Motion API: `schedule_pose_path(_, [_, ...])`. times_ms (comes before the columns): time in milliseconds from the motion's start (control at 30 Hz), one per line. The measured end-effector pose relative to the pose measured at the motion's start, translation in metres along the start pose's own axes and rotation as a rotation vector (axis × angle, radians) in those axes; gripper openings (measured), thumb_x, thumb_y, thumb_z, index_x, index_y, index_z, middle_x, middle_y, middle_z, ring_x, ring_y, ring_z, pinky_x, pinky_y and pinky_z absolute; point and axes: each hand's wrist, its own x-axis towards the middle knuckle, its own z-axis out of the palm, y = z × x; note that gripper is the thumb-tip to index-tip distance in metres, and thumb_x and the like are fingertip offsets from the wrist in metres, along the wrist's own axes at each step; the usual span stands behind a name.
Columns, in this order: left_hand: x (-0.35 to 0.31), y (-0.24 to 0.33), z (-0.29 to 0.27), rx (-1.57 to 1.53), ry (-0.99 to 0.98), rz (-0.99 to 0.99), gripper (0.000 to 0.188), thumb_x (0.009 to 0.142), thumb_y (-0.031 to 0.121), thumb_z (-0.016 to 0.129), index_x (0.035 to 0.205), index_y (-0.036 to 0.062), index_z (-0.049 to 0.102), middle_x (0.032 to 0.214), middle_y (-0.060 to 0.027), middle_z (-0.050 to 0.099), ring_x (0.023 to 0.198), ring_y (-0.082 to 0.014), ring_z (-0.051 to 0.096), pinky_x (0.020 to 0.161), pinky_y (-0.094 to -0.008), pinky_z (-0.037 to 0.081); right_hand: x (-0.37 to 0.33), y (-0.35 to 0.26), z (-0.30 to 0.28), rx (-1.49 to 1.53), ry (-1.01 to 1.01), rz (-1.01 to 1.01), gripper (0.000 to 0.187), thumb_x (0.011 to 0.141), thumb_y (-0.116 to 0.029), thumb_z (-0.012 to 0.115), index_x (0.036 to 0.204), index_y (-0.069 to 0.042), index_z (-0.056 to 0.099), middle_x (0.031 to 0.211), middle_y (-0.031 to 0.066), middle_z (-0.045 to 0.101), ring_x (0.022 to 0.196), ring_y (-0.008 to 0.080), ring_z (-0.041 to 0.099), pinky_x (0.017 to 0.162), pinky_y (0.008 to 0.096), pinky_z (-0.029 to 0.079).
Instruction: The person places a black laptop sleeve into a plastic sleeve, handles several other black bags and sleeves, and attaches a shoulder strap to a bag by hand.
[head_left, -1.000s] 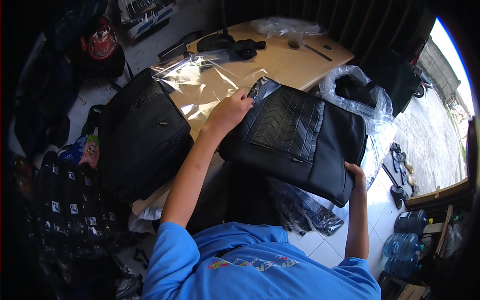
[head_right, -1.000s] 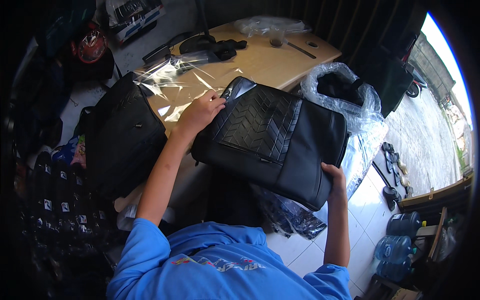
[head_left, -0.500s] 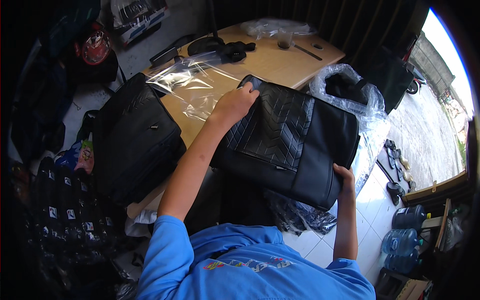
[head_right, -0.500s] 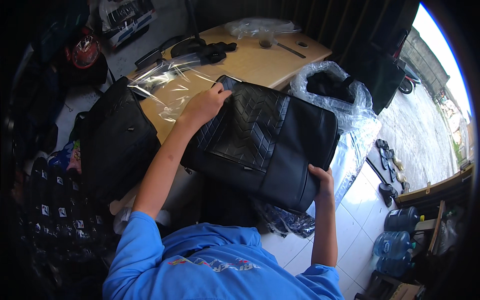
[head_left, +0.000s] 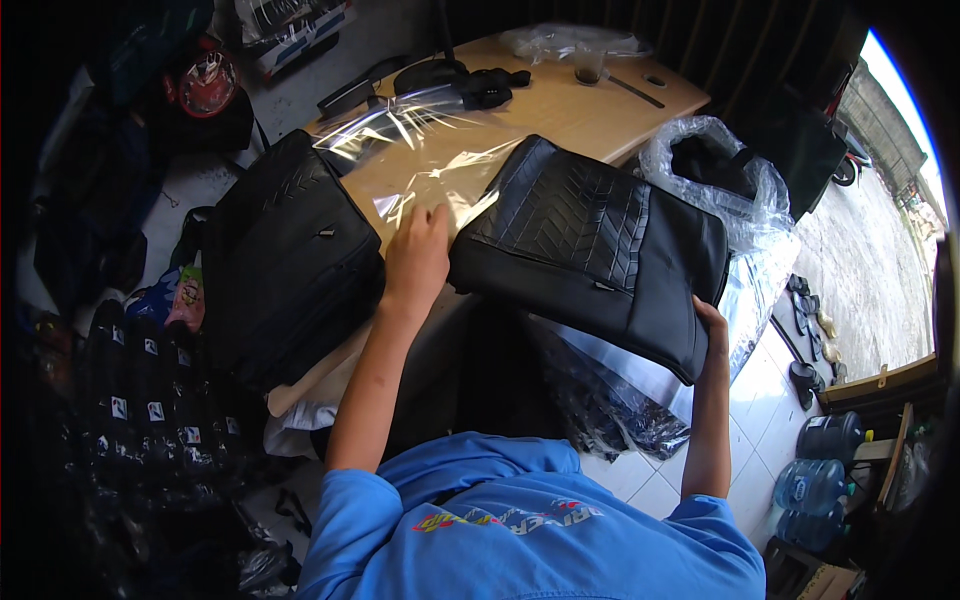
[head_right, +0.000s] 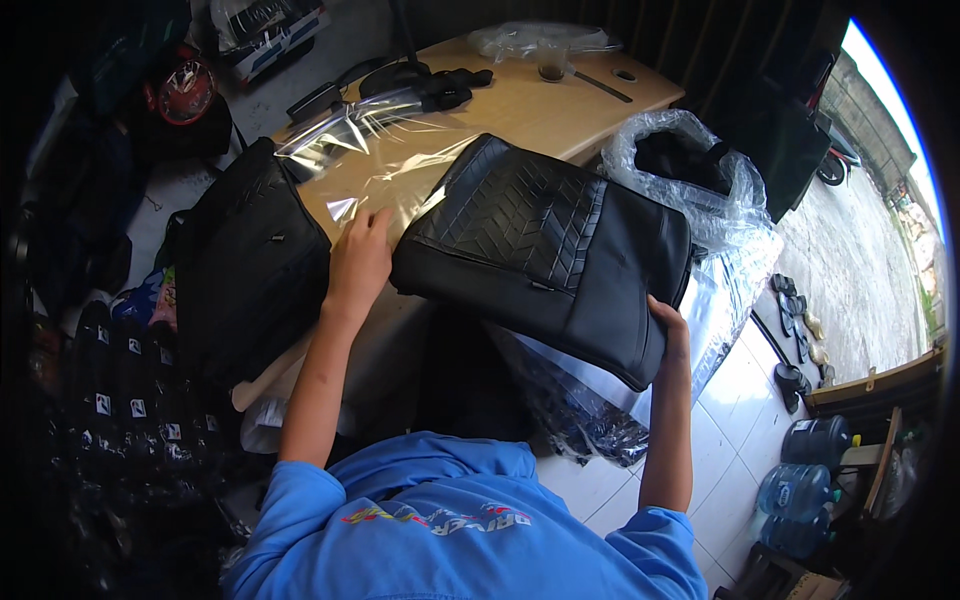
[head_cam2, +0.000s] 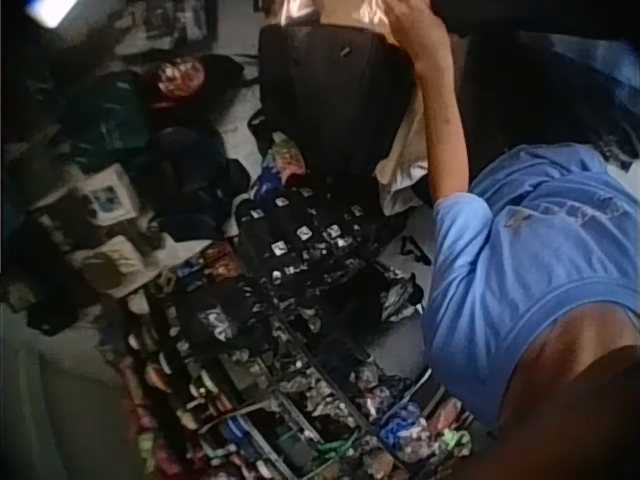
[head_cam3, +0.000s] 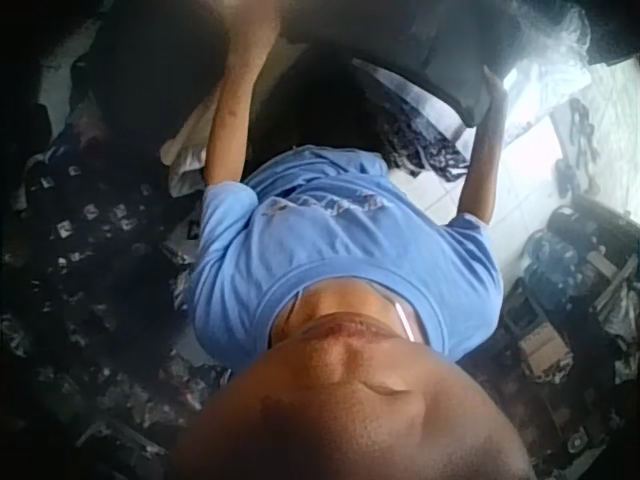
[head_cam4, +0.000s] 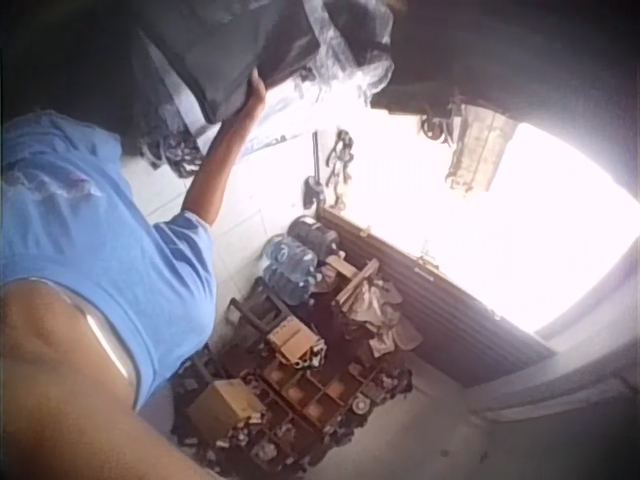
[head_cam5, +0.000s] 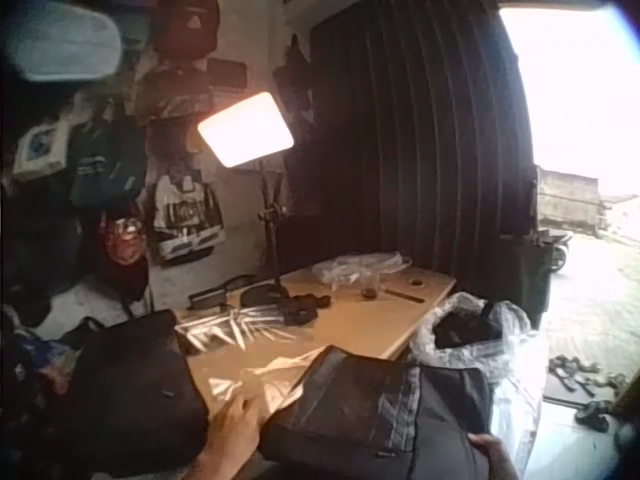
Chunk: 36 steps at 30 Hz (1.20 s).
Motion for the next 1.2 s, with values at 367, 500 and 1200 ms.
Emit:
schedule_pose_path(367, [-0.043, 0.013, -0.004, -0.413, 0.233, -0.333, 0.025, 0.085, 0.014, 0.063, 0.105, -0.0015, 0.060, 0.062, -0.0139, 0.063, 0.056, -0.0318, 0.064, 0.053, -0.0361, 0.050, 0.021, 0.019, -0.034, 0.113, -0.076, -0.008, 0.029, 0.086, -0.012, 0.052, 0.105, 0.008, 0.058, 0.095, 0.0192, 0.066, 0.078, 0.0256, 0.068, 0.073, 0.0332, 0.057])
schedule_pose_path(500, [-0.048, 0.007, 0.009, -0.809, 0.298, -0.423, 0.024, 0.083, 0.007, 0.063, 0.106, -0.0005, 0.062, 0.068, -0.0132, 0.065, 0.058, -0.0200, 0.064, 0.054, -0.0296, 0.049, 0.021, 0.024, -0.035, 0.204, -0.164, -0.046, 0.026, 0.093, -0.013, 0.047, 0.108, 0.005, 0.057, 0.099, 0.0155, 0.065, 0.082, 0.0219, 0.067, 0.077, 0.0307, 0.056])
schedule_pose_path(1200, [-0.055, 0.022, 0.027, -0.910, 0.528, -0.392, 0.025, 0.083, -0.008, 0.053, 0.105, -0.0032, 0.063, 0.081, -0.0091, 0.065, 0.071, -0.0105, 0.062, 0.065, -0.0225, 0.049, -0.005, 0.028, -0.011, -0.034, 0.107, -0.138, 0.026, 0.085, -0.015, 0.055, 0.100, 0.007, 0.061, 0.088, 0.0144, 0.066, 0.074, 0.0199, 0.066, 0.069, 0.0271, 0.054])
